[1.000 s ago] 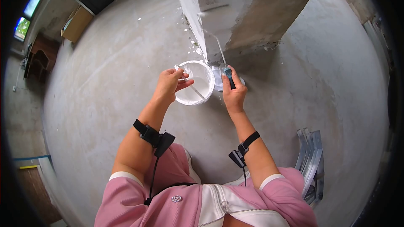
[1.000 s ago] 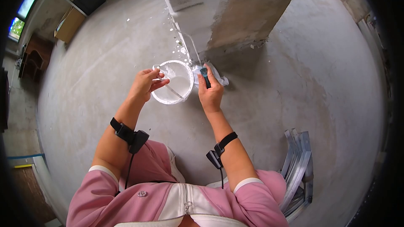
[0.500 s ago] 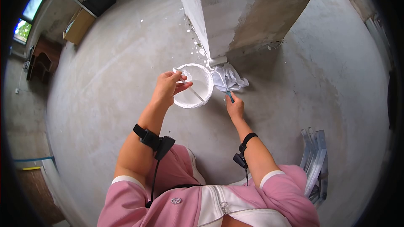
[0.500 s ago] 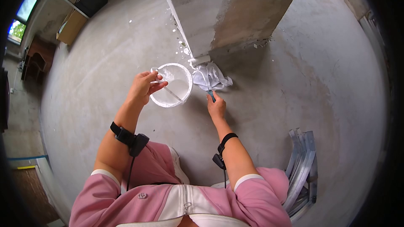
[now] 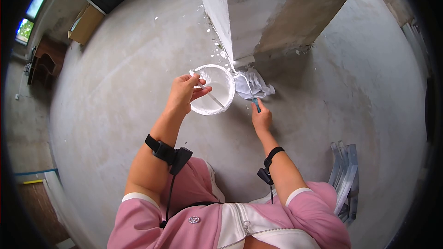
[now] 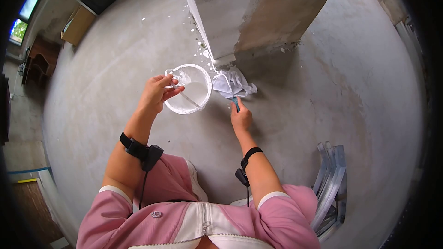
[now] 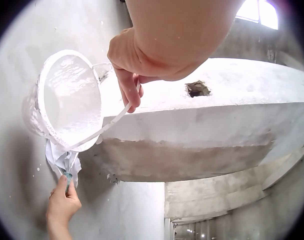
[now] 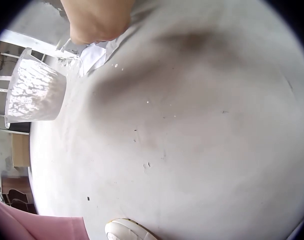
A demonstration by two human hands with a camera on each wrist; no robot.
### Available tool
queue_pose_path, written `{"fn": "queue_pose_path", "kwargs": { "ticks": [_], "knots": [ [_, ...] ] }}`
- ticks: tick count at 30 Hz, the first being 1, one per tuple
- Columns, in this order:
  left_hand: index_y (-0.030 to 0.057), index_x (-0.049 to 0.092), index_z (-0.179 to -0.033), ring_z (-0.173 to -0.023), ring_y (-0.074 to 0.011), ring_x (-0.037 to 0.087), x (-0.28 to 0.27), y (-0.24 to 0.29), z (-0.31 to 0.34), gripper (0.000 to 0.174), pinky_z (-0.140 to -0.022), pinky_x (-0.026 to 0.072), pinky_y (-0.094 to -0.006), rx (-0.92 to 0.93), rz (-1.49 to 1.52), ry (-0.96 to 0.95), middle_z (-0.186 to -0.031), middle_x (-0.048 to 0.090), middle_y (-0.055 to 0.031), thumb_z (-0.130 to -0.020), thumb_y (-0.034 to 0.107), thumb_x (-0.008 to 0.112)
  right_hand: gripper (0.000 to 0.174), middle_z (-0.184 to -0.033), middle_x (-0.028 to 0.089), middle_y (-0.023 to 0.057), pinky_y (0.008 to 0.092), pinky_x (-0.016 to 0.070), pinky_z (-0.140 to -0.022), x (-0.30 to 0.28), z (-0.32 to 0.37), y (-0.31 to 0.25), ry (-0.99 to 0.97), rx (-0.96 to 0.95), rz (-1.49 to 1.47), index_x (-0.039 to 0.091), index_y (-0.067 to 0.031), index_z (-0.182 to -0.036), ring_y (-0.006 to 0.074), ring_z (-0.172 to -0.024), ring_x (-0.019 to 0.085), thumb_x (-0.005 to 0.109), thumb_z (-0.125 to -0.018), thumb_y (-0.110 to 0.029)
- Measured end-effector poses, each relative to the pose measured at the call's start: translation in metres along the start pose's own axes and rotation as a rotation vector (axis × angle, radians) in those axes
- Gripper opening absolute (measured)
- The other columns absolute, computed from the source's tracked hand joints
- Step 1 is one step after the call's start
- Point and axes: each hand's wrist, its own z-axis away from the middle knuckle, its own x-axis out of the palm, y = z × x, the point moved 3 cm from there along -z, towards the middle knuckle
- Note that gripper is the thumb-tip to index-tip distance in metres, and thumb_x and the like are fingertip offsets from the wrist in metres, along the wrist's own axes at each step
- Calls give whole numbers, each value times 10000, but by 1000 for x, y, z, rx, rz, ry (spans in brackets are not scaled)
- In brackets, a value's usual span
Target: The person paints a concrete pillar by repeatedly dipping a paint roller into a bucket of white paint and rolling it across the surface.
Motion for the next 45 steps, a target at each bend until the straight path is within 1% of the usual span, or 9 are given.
{"fn": "queue_pose_path", "kwargs": {
  "ticks": [2, 12, 20, 26, 30, 32, 36, 41, 45],
  "knots": [
    [-31, 531, -947, -814, -235, 664, -2, -2, -2, 193, -752, 578, -253, -27, -33, -37, -882, 568, -85, -950, 160, 501, 344, -763, 638, 214, 456, 479, -632, 7, -1, 4, -18, -24, 60, 663, -120, -1111, 405, -719, 620, 629, -837, -325],
    [-37, 529, -955, -802, -231, 665, -1, -1, -2, 212, -750, 577, -246, -9, -26, -21, -887, 564, -85, -951, 174, 502, 344, -806, 656, 196, 454, 489, -657, 5, -1, 6, 39, -17, -15, 659, -134, -1123, 390, -748, 629, 636, -833, -317],
    [-37, 534, -957, -800, -232, 666, -1, -3, -4, 203, -733, 584, -250, -28, -45, 0, -883, 567, -88, -954, 162, 495, 361, -831, 663, 194, 456, 498, -653, 16, -3, 6, -15, 42, 165, 654, -143, -1136, 384, -761, 637, 650, -819, -316],
    [-34, 542, -951, -816, -231, 665, 2, 0, 0, 204, -735, 580, -245, -18, -18, -27, -871, 571, -79, -951, 167, 506, 365, -840, 665, 188, 461, 502, -674, 11, -1, -2, -33, 149, 41, 657, -142, -1130, 384, -796, 638, 652, -811, -319],
    [-30, 541, -946, -819, -229, 665, 3, 2, 3, 200, -735, 578, -240, -17, -35, -23, -868, 572, -77, -952, 167, 505, 379, -837, 664, 191, 461, 501, -674, 12, 0, -3, -27, 142, 95, 656, -146, -1133, 388, -796, 637, 655, -804, -335],
    [-55, 520, -923, -775, -247, 675, 2, 0, -1, 200, -685, 591, -245, -16, -29, -12, -887, 572, -114, -950, 140, 480, 420, -836, 663, 199, 440, 493, -690, 19, -3, 2, -27, 108, 152, 642, -151, -1165, 379, -798, 636, 650, -796, -350],
    [-48, 521, -912, -774, -246, 673, 0, -1, -3, 201, -682, 591, -246, -33, -25, 5, -891, 572, -113, -951, 145, 480, 411, -822, 666, 195, 425, 493, -671, 18, -5, -5, -38, 158, 107, 647, -126, -1156, 363, -776, 647, 651, -801, -331],
    [-39, 524, -897, -777, -242, 671, 4, 1, 0, 203, -687, 589, -255, 11, -4, -8, -893, 570, -111, -952, 153, 487, 344, -831, 665, 192, 409, 492, -649, 17, -1, 0, 20, 181, -150, 680, -122, -1093, 356, -758, 648, 657, -805, -310],
    [-26, 534, -942, -817, -223, 661, 2, -1, -1, 213, -743, 578, -243, -5, -26, -18, -885, 566, -82, -956, 184, 501, 359, -835, 665, 197, 408, 493, -651, 17, -2, 4, -7, 198, -124, 673, -116, -1107, 362, -761, 647, 660, -803, -307]
  ]
}}
